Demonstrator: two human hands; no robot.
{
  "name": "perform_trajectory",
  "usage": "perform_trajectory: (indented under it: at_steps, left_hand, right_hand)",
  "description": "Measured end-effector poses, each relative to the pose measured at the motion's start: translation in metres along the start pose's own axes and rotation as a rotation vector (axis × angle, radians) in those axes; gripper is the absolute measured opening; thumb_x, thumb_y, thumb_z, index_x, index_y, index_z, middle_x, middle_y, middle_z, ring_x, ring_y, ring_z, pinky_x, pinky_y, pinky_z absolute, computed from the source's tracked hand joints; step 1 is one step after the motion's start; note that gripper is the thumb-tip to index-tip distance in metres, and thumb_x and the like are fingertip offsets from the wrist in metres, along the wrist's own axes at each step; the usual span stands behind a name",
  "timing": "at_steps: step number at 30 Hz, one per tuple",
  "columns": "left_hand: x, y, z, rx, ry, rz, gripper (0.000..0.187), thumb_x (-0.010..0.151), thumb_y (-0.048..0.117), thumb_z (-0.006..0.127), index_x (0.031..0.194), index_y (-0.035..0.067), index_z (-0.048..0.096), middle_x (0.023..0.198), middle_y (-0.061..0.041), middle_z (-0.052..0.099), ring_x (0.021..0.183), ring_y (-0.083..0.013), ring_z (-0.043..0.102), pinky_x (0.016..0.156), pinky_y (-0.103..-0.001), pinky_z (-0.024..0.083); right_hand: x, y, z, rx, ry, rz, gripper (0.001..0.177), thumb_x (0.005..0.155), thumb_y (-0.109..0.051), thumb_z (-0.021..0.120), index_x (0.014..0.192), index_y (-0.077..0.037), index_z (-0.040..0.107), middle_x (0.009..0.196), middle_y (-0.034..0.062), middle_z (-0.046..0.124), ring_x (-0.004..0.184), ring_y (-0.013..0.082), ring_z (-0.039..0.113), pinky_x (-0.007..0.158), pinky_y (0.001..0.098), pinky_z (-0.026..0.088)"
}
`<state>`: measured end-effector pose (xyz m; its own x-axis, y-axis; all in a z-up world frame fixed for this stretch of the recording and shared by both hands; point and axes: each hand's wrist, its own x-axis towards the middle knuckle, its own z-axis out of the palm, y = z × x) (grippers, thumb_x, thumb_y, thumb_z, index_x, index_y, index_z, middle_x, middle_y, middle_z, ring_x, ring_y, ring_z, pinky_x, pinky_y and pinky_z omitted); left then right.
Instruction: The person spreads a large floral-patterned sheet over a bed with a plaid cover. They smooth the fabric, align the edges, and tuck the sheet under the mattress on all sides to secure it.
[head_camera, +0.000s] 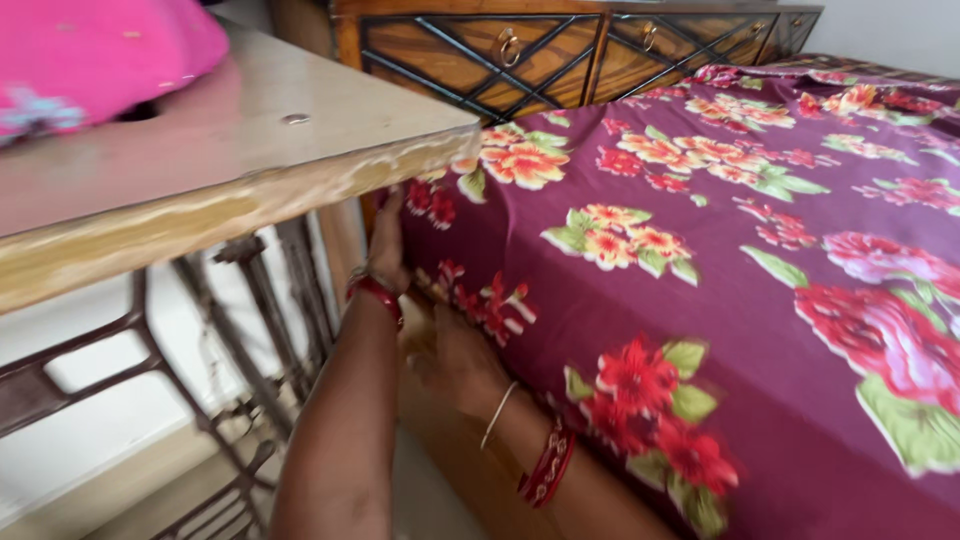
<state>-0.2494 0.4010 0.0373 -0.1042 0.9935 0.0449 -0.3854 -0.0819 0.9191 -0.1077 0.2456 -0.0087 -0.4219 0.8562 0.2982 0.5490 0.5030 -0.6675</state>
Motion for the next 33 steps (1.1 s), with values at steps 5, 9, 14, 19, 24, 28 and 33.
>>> perform_trajectory:
  at_steps: [5, 9, 14, 19, 24, 28, 33]
  left_hand:
    - [0.033, -0.013, -0.016, -0.087, -0.024, -0.033, 0.082, 0.092, 0.061, 0.040, 0.158, 0.013, 0.036, 0.164, -0.015, 0.035, 0.150, -0.0336, 0.035, 0.122, -0.053, 0.028]
    - [0.054, -0.010, -0.020, -0.044, -0.018, -0.165, 0.080, 0.094, 0.063, 0.035, 0.153, 0.010, 0.047, 0.158, -0.016, 0.048, 0.143, -0.0329, 0.049, 0.121, -0.049, 0.035]
    - [0.105, -0.035, -0.042, 0.146, 0.088, 0.126, 0.072, 0.098, 0.060, 0.039, 0.146, 0.008, 0.054, 0.146, -0.016, 0.056, 0.131, -0.0319, 0.055, 0.111, -0.045, 0.040]
    - [0.181, -0.076, -0.107, 0.986, 0.051, 0.510, 0.059, 0.097, 0.045, 0.053, 0.136, 0.001, 0.064, 0.126, -0.025, 0.070, 0.114, -0.0364, 0.067, 0.094, -0.044, 0.051]
    - [0.208, -0.108, -0.097, 0.472, 0.534, 0.306, 0.044, 0.099, 0.037, 0.057, 0.104, -0.002, 0.078, 0.097, -0.025, 0.074, 0.088, -0.0363, 0.072, 0.071, -0.046, 0.056]
    - [0.162, -0.093, -0.075, 1.145, 0.748, 0.422, 0.061, 0.110, 0.048, 0.053, 0.084, 0.000, 0.080, 0.073, -0.026, 0.068, 0.064, -0.0375, 0.067, 0.057, -0.050, 0.053]
    - [0.049, -0.078, -0.027, 0.150, 0.634, 0.713, 0.038, 0.097, 0.037, 0.070, 0.106, 0.002, 0.080, 0.088, -0.016, 0.079, 0.071, -0.0193, 0.070, 0.069, -0.040, 0.055]
  right_hand:
    - [0.009, 0.019, 0.000, -0.080, -0.064, 0.037, 0.061, 0.080, -0.019, 0.077, 0.129, 0.004, 0.049, 0.118, 0.0222, 0.063, 0.112, 0.0333, 0.064, 0.097, 0.0428, 0.051]
    - [0.008, 0.014, 0.003, -0.073, -0.053, -0.053, 0.080, 0.080, -0.023, 0.078, 0.144, 0.007, 0.040, 0.129, 0.0264, 0.059, 0.117, 0.0368, 0.060, 0.098, 0.0429, 0.048]
    - [-0.030, -0.049, -0.029, -0.529, -0.158, -0.098, 0.050, 0.074, -0.028, 0.078, 0.113, 0.002, 0.067, 0.120, 0.0257, 0.064, 0.119, 0.0420, 0.058, 0.097, 0.0485, 0.048]
    - [0.017, -0.110, -0.072, -0.629, 0.270, -0.058, 0.032, 0.089, -0.031, 0.063, 0.110, -0.008, 0.066, 0.123, 0.0197, 0.063, 0.127, 0.0407, 0.052, 0.097, 0.0601, 0.046]
    - [0.114, -0.089, -0.088, -0.957, 0.117, 0.084, 0.049, 0.088, -0.032, 0.061, 0.136, -0.023, 0.056, 0.153, 0.0188, 0.043, 0.136, 0.0505, 0.036, 0.100, 0.0734, 0.033]
    - [0.165, -0.054, -0.060, -0.998, 0.306, -0.020, 0.053, 0.088, -0.033, 0.059, 0.137, -0.015, 0.055, 0.151, 0.0095, 0.050, 0.133, 0.0362, 0.046, 0.102, 0.0727, 0.034]
    - [0.201, -0.031, -0.034, -0.766, 0.272, -0.043, 0.042, 0.106, -0.038, 0.050, 0.141, -0.018, 0.063, 0.150, 0.0054, 0.060, 0.141, 0.0241, 0.055, 0.116, 0.0437, 0.045]
